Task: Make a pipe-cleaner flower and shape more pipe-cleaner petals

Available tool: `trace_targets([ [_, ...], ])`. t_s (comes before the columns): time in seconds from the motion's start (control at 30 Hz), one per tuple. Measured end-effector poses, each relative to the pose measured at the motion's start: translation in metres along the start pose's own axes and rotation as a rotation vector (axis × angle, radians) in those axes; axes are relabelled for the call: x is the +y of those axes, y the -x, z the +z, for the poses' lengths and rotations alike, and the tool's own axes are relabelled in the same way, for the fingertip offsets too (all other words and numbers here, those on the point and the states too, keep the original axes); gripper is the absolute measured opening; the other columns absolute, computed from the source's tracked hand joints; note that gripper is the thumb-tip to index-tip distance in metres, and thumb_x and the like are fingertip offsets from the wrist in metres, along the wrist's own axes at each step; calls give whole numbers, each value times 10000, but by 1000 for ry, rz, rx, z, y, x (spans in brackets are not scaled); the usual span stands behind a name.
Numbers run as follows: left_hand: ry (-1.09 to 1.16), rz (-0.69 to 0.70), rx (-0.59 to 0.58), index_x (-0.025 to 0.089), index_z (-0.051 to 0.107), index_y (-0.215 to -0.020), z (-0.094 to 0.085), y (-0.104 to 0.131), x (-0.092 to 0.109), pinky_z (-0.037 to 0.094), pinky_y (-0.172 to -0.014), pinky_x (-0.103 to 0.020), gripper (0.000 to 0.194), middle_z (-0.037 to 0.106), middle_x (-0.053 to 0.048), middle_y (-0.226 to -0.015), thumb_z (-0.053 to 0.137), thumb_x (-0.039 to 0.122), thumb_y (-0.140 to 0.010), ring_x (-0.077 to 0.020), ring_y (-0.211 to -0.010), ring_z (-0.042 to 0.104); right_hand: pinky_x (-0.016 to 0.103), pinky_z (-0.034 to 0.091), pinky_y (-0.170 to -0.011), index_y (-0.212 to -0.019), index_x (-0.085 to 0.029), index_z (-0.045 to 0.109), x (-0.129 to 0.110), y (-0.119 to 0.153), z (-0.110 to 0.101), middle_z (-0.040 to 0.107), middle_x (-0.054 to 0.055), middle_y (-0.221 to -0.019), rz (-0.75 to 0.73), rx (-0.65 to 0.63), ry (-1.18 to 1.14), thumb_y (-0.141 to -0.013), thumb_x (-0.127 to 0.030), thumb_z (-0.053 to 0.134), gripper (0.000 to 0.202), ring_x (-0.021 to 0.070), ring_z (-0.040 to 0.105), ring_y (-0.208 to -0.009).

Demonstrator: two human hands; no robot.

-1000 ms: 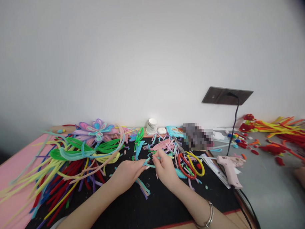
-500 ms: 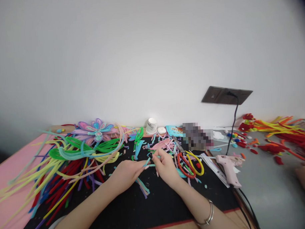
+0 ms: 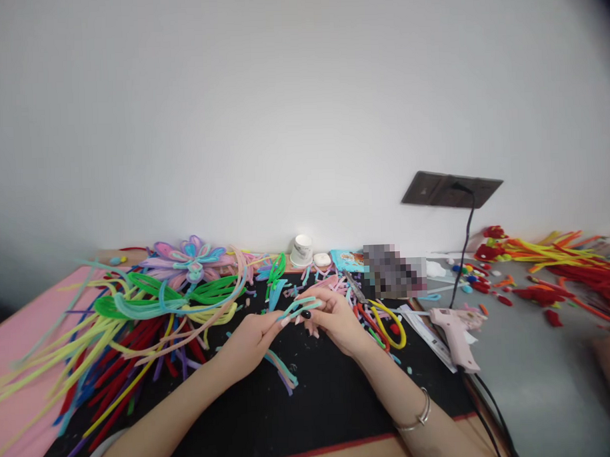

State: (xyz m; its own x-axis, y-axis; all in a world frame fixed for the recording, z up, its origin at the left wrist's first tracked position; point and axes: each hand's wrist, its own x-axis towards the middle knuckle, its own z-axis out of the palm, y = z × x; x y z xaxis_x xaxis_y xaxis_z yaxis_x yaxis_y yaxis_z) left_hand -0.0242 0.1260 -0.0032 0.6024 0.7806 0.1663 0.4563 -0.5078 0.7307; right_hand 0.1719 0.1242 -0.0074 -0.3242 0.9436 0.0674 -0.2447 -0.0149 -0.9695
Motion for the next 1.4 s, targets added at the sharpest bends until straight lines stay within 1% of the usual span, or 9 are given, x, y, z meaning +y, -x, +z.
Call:
trace_targets([
  [0.2,30,8,-118,175,655,-957,1,1,2,384,-642,-219,453,652,5,-755,255,388,-947,-130,-649,551,201,425,-469,-876,-155,660,-6,3,4,616,-24,-600,28,-49,182,-699,-160,623,181,82,526,-465],
  [0.33,45,-6,-149,181,633,-936,1,2,5,370,-667,-229,436,637,9,-763,244,377,-953,-132,-684,555,200,409,-461,-737,-143,628,-5,4,6,607,-15,-592,25,-3,315,-713,-193,617,57,83,501,-469],
  [0.47,-40,-13,-163,181,601,-890,2,5,6,334,-616,-233,443,540,28,-652,210,378,-957,-123,-608,502,190,376,-445,-705,-147,567,0,3,6,564,-28,-596,20,38,424,-735,-213,601,80,73,470,-459],
  [0.73,-156,20,-159,178,530,-762,3,4,1,332,-598,-233,425,499,26,-623,201,366,-955,-126,-592,482,193,321,-486,-674,-152,611,-5,6,10,440,-36,-555,-80,-171,601,-872,-270,464,273,80,404,-496],
  [0.83,-228,42,-154,181,517,-760,4,4,0,331,-595,-228,381,514,22,-629,223,323,-955,-127,-598,505,196,321,-503,-669,-152,632,-7,7,13,445,-27,-580,-80,-169,572,-874,-275,459,295,81,404,-515],
  [1.07,-520,180,-44,189,506,-748,7,5,-5,276,-504,-226,294,547,19,-579,287,239,-938,-122,-525,523,190,222,-424,-550,-147,529,6,7,16,409,-52,-468,63,21,345,-766,-273,538,250,58,321,-423],
  [1.23,-678,297,19,182,515,-723,11,6,-6,252,-471,-237,306,566,-1,-553,289,203,-927,-124,-494,523,192,122,-380,-433,-167,406,8,7,26,301,-93,-349,219,150,92,-662,-185,522,257,28,191,-334],
  [1.3,-633,261,6,179,524,-735,11,6,-5,257,-478,-234,301,556,1,-557,292,207,-924,-125,-501,520,193,90,-368,-438,-172,396,9,6,27,281,-102,-344,264,163,32,-657,-192,530,258,22,154,-321],
  [1.4,-363,123,-6,177,529,-754,6,5,0,302,-536,-223,327,518,23,-583,275,265,-940,-116,-542,505,190,121,-369,-498,-163,445,9,6,22,334,-92,-377,248,114,41,-706,-279,574,271,27,201,-331],
])
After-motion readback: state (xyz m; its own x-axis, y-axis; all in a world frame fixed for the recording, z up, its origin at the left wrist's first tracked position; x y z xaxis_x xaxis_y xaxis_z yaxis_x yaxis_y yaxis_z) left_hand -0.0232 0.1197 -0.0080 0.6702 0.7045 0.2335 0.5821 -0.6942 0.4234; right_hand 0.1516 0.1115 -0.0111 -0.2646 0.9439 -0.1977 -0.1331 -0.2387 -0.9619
